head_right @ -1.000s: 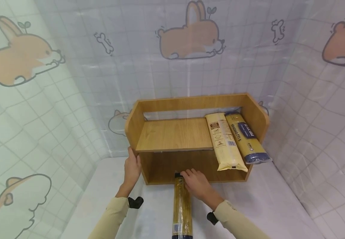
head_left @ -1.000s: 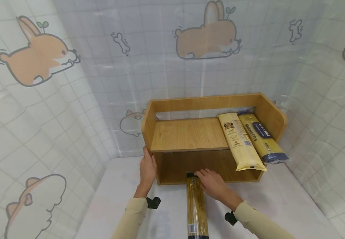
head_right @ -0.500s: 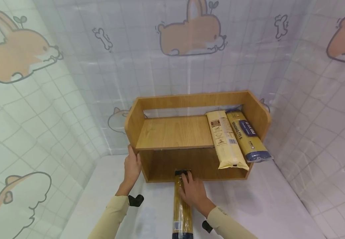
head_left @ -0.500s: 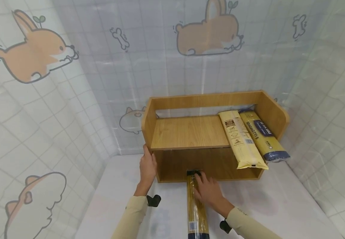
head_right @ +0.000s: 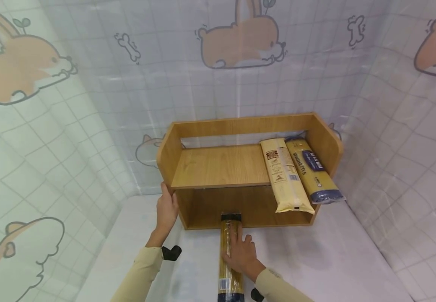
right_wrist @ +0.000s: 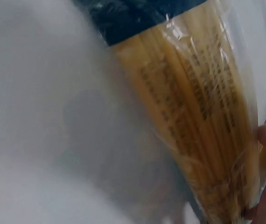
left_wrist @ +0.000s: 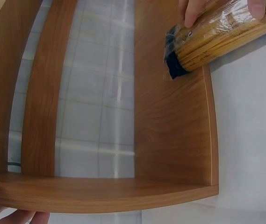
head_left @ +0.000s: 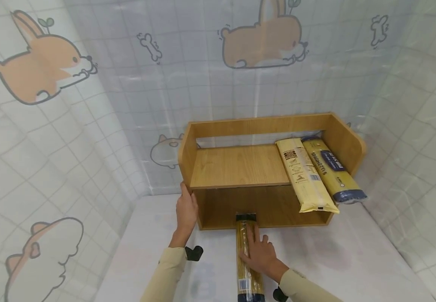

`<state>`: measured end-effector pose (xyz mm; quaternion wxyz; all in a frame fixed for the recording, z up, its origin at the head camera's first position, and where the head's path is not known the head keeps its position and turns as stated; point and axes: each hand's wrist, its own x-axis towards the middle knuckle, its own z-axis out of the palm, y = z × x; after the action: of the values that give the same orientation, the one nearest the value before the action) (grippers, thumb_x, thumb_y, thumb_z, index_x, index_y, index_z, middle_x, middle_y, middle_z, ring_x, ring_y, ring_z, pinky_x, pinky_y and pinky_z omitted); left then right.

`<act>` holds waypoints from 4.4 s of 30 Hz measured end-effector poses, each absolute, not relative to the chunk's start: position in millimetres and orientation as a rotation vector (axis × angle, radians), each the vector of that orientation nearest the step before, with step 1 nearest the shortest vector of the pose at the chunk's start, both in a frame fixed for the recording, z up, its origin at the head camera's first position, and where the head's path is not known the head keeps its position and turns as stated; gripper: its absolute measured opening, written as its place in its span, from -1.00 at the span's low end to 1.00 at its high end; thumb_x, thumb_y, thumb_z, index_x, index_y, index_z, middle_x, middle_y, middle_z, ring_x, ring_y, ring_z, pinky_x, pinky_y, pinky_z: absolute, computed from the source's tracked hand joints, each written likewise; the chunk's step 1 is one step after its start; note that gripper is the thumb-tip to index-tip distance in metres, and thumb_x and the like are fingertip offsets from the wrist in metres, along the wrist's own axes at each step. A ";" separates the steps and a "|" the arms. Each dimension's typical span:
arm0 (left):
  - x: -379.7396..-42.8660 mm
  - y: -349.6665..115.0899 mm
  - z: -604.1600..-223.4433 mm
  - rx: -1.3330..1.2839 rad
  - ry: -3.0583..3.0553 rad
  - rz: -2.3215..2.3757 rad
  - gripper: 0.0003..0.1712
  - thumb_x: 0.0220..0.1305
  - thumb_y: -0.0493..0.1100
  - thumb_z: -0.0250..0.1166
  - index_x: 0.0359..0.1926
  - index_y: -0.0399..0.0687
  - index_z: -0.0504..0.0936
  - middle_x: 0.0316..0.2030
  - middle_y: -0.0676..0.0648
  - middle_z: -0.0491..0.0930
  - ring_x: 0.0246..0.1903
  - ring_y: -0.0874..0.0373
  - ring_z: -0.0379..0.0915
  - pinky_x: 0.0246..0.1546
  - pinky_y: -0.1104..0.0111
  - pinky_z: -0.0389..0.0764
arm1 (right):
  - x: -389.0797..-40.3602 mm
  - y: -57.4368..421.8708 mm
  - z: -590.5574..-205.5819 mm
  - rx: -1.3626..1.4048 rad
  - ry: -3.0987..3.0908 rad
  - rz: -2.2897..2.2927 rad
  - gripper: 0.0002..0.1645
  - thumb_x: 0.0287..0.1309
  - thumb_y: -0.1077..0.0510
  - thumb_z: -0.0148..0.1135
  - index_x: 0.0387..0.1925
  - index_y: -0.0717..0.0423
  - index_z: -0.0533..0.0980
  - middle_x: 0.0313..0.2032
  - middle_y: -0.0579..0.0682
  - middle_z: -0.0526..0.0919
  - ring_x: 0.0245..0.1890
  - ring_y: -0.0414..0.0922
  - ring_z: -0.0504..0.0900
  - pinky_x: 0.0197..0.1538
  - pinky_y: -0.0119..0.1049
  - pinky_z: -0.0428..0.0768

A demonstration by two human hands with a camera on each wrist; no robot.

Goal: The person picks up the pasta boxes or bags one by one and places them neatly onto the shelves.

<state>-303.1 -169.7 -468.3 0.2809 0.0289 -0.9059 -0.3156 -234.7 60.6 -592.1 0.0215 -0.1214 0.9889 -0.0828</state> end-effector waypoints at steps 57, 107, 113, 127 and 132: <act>-300.8 -171.0 -471.2 0.102 -2.454 -0.821 -0.55 0.28 -0.22 0.02 0.15 -0.18 0.14 -0.42 -0.32 0.58 -0.47 -0.15 0.54 -0.55 0.13 0.44 | -233.5 81.4 -582.6 -0.947 3.259 -0.795 0.12 -0.24 0.36 0.35 0.36 -0.04 -0.01 0.34 0.06 0.07 0.16 0.07 0.32 0.03 -0.01 0.43; -303.6 -174.7 -475.7 0.066 -2.461 -0.787 -0.54 0.27 -0.24 0.02 0.16 -0.19 0.13 -0.48 -0.31 0.57 -0.49 -0.18 0.54 -0.56 0.12 0.46 | -276.6 86.4 -398.9 -1.096 3.712 -1.207 -0.07 -0.14 0.54 0.00 0.34 0.15 0.01 0.38 0.19 -0.04 0.33 0.04 0.10 -0.04 -0.13 0.40; -302.9 -176.0 -476.1 0.056 -2.459 -0.791 -0.52 0.27 -0.24 0.03 0.17 -0.19 0.13 -0.50 -0.29 0.56 -0.52 -0.13 0.53 -0.59 0.19 0.44 | -288.6 93.7 -389.6 -0.975 3.836 -1.122 -0.05 -0.15 0.55 0.08 0.33 0.16 0.02 0.36 0.23 -0.02 0.27 0.09 0.15 0.01 -0.02 0.34; -302.4 -175.3 -475.9 0.059 -2.481 -0.785 -0.50 0.27 -0.22 0.02 0.19 -0.22 0.11 -0.51 -0.25 0.56 -0.55 -0.09 0.51 -0.60 0.22 0.42 | -307.0 109.2 -390.5 -0.519 3.887 -0.990 -0.06 -0.13 0.49 0.08 0.34 0.10 0.03 0.35 0.20 0.01 0.20 0.16 0.20 -0.03 0.08 0.30; -301.5 -175.5 -474.5 0.064 -2.474 -0.793 -0.49 0.26 -0.24 0.05 0.19 -0.22 0.12 -0.52 -0.24 0.55 -0.57 -0.05 0.49 -0.63 0.26 0.40 | -309.9 108.1 -386.3 -0.431 3.838 -0.987 -0.07 -0.11 0.47 0.14 0.33 0.08 0.04 0.34 0.20 0.02 -0.03 0.25 0.29 -0.25 0.05 0.33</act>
<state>-301.5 -175.5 -474.5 0.2679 0.0239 -0.9172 -0.2939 -309.9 108.1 -386.3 -0.4099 -0.0986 0.8782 -0.2259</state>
